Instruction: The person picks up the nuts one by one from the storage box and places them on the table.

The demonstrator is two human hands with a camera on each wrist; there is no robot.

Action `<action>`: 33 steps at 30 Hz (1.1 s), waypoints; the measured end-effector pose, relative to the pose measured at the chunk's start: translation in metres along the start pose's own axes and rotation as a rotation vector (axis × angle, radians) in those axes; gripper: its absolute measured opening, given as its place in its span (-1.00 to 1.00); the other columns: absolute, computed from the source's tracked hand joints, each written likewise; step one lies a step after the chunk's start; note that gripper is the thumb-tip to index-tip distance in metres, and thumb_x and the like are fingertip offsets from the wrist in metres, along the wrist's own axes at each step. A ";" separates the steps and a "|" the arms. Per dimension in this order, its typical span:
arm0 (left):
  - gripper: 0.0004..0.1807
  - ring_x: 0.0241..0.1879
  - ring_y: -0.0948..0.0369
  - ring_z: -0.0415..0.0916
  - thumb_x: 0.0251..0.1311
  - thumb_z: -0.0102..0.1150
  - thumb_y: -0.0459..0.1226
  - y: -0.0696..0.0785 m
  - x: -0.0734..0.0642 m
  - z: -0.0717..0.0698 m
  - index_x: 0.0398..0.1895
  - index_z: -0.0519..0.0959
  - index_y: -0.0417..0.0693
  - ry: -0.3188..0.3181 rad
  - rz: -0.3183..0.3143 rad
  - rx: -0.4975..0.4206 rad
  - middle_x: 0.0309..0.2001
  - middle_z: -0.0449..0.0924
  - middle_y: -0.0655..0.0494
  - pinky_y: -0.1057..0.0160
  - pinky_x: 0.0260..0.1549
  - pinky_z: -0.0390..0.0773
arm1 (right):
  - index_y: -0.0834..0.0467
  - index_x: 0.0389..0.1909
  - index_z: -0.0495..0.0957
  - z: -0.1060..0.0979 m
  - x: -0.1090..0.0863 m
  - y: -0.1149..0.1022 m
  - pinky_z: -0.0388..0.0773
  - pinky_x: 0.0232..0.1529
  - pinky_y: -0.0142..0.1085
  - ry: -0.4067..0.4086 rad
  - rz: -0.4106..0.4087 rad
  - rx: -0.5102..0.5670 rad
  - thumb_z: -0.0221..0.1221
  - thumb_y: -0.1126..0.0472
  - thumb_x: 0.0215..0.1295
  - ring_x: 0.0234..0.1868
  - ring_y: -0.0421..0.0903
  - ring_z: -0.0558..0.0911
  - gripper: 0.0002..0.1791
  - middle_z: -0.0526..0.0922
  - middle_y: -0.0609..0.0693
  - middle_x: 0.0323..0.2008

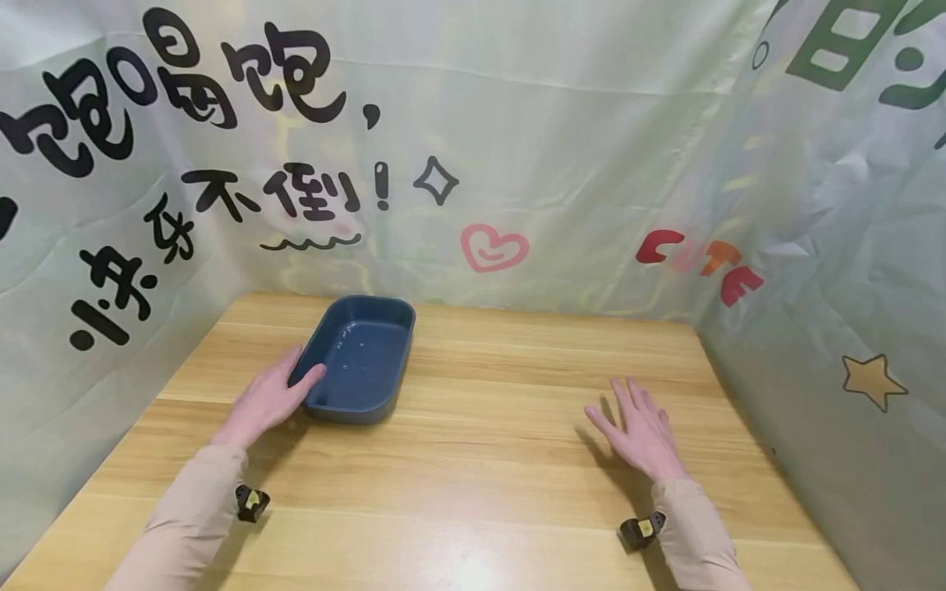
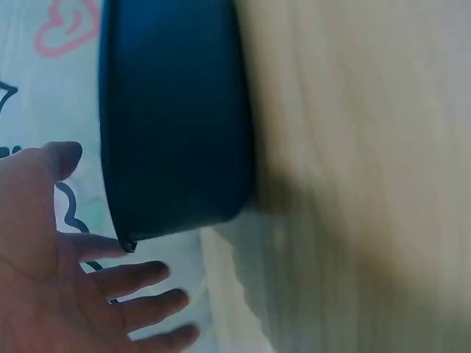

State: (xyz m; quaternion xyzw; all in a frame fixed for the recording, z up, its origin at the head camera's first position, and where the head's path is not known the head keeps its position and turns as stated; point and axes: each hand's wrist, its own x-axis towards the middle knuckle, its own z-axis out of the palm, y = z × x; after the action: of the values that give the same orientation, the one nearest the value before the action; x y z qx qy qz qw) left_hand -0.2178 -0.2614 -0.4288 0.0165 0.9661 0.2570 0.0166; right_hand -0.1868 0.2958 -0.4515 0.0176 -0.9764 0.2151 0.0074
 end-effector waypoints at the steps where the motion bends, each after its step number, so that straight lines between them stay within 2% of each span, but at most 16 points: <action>1: -0.01 0.46 -0.44 0.04 0.42 -0.27 0.30 0.000 0.001 -0.001 0.58 -0.06 -0.29 -0.006 -0.001 -0.023 0.52 0.03 -0.46 -0.42 0.39 0.14 | 0.19 0.60 -0.06 0.000 0.000 0.000 -0.24 0.41 0.54 -0.002 0.001 0.013 -0.12 -0.40 0.42 0.53 0.54 -0.11 -0.02 -0.15 0.41 0.58; 7: -0.10 0.32 -0.41 0.33 0.44 -0.09 0.14 0.000 0.009 -0.008 0.43 0.17 -0.53 -0.018 -0.001 -0.109 0.33 0.32 -0.56 -0.31 0.30 0.39 | 0.21 0.59 -0.04 0.001 0.000 -0.001 -0.21 0.41 0.53 -0.004 -0.003 0.057 -0.11 -0.37 0.43 0.53 0.53 -0.07 -0.03 -0.13 0.42 0.58; 11: -0.27 0.19 -0.35 0.50 0.43 0.01 0.00 -0.002 0.014 -0.014 0.29 0.36 -0.57 -0.043 0.005 -0.158 0.18 0.50 -0.54 -0.24 0.18 0.53 | 0.22 0.58 -0.03 0.002 0.000 -0.001 -0.19 0.40 0.54 0.001 -0.008 0.061 -0.10 -0.35 0.44 0.52 0.53 -0.05 -0.04 -0.11 0.43 0.57; 13: -0.34 0.15 -0.34 0.53 0.42 0.03 -0.06 -0.003 0.016 -0.017 0.23 0.41 -0.57 -0.061 0.001 -0.181 0.14 0.54 -0.54 -0.22 0.14 0.56 | 0.23 0.58 -0.02 0.003 -0.001 -0.001 -0.18 0.40 0.54 0.003 -0.012 0.058 -0.10 -0.35 0.44 0.52 0.53 -0.03 -0.05 -0.10 0.44 0.57; 18: -0.41 0.14 -0.36 0.52 0.39 0.09 -0.11 -0.005 0.022 -0.023 0.17 0.47 -0.55 -0.084 -0.017 -0.161 0.13 0.54 -0.53 -0.21 0.09 0.59 | 0.25 0.57 0.01 0.005 -0.001 -0.002 -0.17 0.40 0.54 0.005 -0.023 0.059 -0.09 -0.33 0.45 0.51 0.53 0.00 -0.06 -0.07 0.45 0.56; 22: -0.42 0.08 -0.32 0.57 0.34 0.14 -0.18 -0.006 0.027 -0.027 0.16 0.46 -0.60 -0.101 -0.046 -0.183 0.13 0.52 -0.56 -0.14 0.03 0.65 | 0.26 0.56 0.03 0.005 -0.002 -0.003 -0.17 0.40 0.54 0.002 -0.025 0.064 -0.08 -0.33 0.45 0.51 0.52 0.00 -0.07 -0.07 0.45 0.56; 28: -0.48 -0.18 0.01 0.70 0.23 0.17 -0.34 -0.006 0.029 -0.030 0.12 0.45 -0.66 -0.128 -0.076 -0.262 0.04 0.58 -0.56 0.17 -0.20 0.75 | 0.27 0.55 0.06 0.005 -0.003 -0.004 -0.16 0.40 0.54 0.003 -0.026 0.062 -0.07 -0.32 0.45 0.51 0.52 0.01 -0.08 -0.06 0.46 0.55; 33: -0.53 -0.24 0.14 0.69 0.18 0.17 -0.41 -0.003 0.029 -0.031 0.08 0.48 -0.66 -0.147 -0.095 -0.307 -0.02 0.62 -0.52 0.14 -0.17 0.77 | 0.28 0.54 0.08 0.005 -0.004 -0.004 -0.16 0.40 0.54 0.001 -0.024 0.063 -0.08 -0.33 0.45 0.51 0.52 0.01 -0.08 -0.06 0.46 0.55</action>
State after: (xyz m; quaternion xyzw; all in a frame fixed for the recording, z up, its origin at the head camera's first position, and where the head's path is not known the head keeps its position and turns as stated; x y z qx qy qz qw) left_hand -0.2482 -0.2787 -0.4040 -0.0130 0.9114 0.3986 0.1017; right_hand -0.1830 0.2902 -0.4545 0.0296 -0.9688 0.2457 0.0098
